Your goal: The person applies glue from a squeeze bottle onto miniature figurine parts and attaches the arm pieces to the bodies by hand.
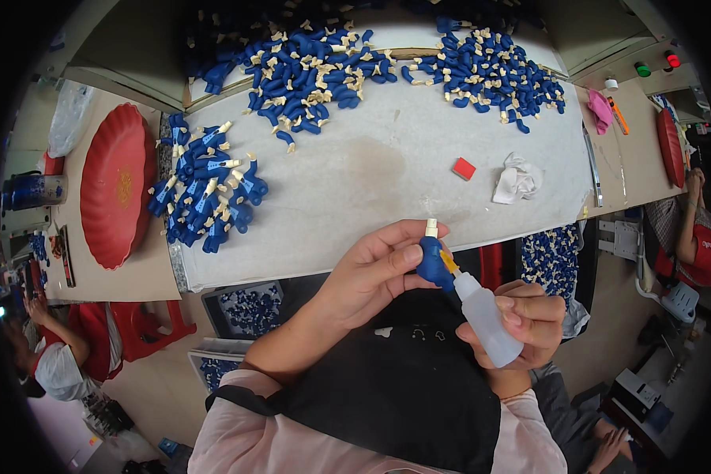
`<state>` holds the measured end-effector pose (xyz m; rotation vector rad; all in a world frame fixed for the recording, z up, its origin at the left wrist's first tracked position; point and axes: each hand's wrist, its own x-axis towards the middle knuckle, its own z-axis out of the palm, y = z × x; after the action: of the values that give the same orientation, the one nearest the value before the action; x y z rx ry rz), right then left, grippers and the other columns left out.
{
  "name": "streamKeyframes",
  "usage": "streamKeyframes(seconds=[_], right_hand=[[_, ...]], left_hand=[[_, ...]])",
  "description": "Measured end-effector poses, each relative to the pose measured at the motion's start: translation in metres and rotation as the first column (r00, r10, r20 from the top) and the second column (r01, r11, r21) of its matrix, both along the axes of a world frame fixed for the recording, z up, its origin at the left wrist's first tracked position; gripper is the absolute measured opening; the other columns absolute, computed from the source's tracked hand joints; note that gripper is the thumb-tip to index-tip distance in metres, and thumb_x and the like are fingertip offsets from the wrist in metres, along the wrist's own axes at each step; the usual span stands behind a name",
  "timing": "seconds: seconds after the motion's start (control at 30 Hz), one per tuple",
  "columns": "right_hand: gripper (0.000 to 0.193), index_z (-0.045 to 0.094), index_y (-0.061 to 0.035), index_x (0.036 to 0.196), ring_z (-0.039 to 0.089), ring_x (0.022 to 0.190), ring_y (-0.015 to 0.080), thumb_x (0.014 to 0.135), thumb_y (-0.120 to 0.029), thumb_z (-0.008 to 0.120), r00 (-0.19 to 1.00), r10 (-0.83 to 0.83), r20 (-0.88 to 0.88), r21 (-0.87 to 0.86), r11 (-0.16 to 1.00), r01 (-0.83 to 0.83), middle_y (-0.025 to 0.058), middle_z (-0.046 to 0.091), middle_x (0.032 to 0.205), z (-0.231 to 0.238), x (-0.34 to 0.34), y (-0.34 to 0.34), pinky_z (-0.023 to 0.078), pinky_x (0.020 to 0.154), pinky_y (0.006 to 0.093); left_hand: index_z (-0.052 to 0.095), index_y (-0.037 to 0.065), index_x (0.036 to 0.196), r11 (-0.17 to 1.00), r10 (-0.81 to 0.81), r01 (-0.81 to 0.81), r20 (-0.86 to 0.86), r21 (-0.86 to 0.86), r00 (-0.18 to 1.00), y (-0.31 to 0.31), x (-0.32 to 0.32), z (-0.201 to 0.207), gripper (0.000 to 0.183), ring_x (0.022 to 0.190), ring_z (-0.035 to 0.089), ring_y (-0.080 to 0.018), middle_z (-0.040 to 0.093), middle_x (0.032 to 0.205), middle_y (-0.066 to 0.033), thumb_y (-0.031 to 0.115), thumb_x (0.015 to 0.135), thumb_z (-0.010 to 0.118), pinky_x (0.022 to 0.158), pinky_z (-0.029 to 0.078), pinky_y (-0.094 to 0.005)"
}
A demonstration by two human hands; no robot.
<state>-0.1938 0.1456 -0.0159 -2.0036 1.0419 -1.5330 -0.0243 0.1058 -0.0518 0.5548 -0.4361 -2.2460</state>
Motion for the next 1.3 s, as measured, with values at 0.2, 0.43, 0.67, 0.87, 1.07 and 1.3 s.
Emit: streamKeyframes(seconds=[0.2,0.43,0.67,0.87,1.07,1.3], right_hand=[[0.046,0.044,-0.0055,0.089,0.046,0.057,0.0135,0.057,-0.009,0.077,1.0,-0.011,-0.008,-0.01,1.0,0.011,0.0079,0.044,0.081,0.0018,0.0015,-0.0014,0.043,0.048,0.0232],[0.045,0.044,-0.0043,0.089,0.046,0.057,0.0138,0.057,-0.007,0.077,1.0,0.006,-0.026,-0.012,1.0,-0.007,0.0084,0.044,0.081,-0.0004,0.001,-0.0018,0.043,0.048,0.0232],[0.047,0.044,-0.0026,0.09,0.046,0.057,0.0146,0.057,-0.005,0.077,0.999,0.025,-0.026,-0.027,0.999,-0.026,0.0092,0.044,0.082,-0.0004,0.0016,-0.0024,0.044,0.048,0.0239],[0.047,0.044,-0.0028,0.09,0.047,0.056,0.0149,0.056,-0.005,0.077,0.999,0.043,-0.03,-0.003,0.999,-0.043,0.0094,0.043,0.082,0.0009,0.0026,-0.0015,0.044,0.048,0.0245],[0.047,0.046,-0.0029,0.09,0.048,0.057,0.0142,0.056,-0.006,0.077,1.0,0.015,-0.003,0.027,1.0,-0.015,0.0088,0.043,0.082,-0.0003,0.004,-0.0011,0.044,0.05,0.0243],[0.046,0.047,-0.0034,0.089,0.05,0.059,0.0128,0.055,-0.009,0.078,1.0,-0.006,0.027,0.066,0.998,0.004,0.0076,0.045,0.08,0.0009,0.0051,-0.0019,0.044,0.051,0.0235]], left_hand=[[0.046,0.002,0.112,1.0,0.017,-0.017,0.021,0.0,1.0,-0.0011,0.0009,0.0043,0.03,0.091,0.054,-0.0197,0.054,0.095,-0.0134,0.017,0.086,0.046,0.075,0.045,-0.0273],[0.045,0.0,0.111,0.999,0.049,-0.048,0.065,-0.019,0.997,-0.0011,0.0022,0.0034,0.031,0.092,0.054,-0.0197,0.054,0.095,-0.0134,0.016,0.085,0.048,0.078,0.045,-0.0284],[0.045,0.0,0.111,0.993,0.101,-0.092,0.123,-0.075,0.987,-0.0019,0.001,0.0055,0.031,0.093,0.053,-0.0203,0.054,0.096,-0.0131,0.014,0.084,0.048,0.082,0.043,-0.0307],[0.045,-0.001,0.112,0.984,0.152,-0.138,0.128,-0.109,0.98,-0.0004,0.0015,0.0028,0.031,0.095,0.053,-0.0207,0.054,0.098,-0.0132,0.012,0.084,0.048,0.083,0.042,-0.0316],[0.044,-0.001,0.113,0.982,0.15,-0.131,0.141,-0.138,0.979,-0.0001,0.0013,-0.0012,0.031,0.096,0.052,-0.0204,0.054,0.1,-0.0131,0.013,0.085,0.047,0.084,0.041,-0.032],[0.044,-0.001,0.113,0.984,0.144,-0.128,0.134,-0.123,0.98,-0.0006,0.001,-0.0008,0.031,0.097,0.051,-0.0203,0.053,0.1,-0.0129,0.013,0.085,0.046,0.084,0.04,-0.0318]])
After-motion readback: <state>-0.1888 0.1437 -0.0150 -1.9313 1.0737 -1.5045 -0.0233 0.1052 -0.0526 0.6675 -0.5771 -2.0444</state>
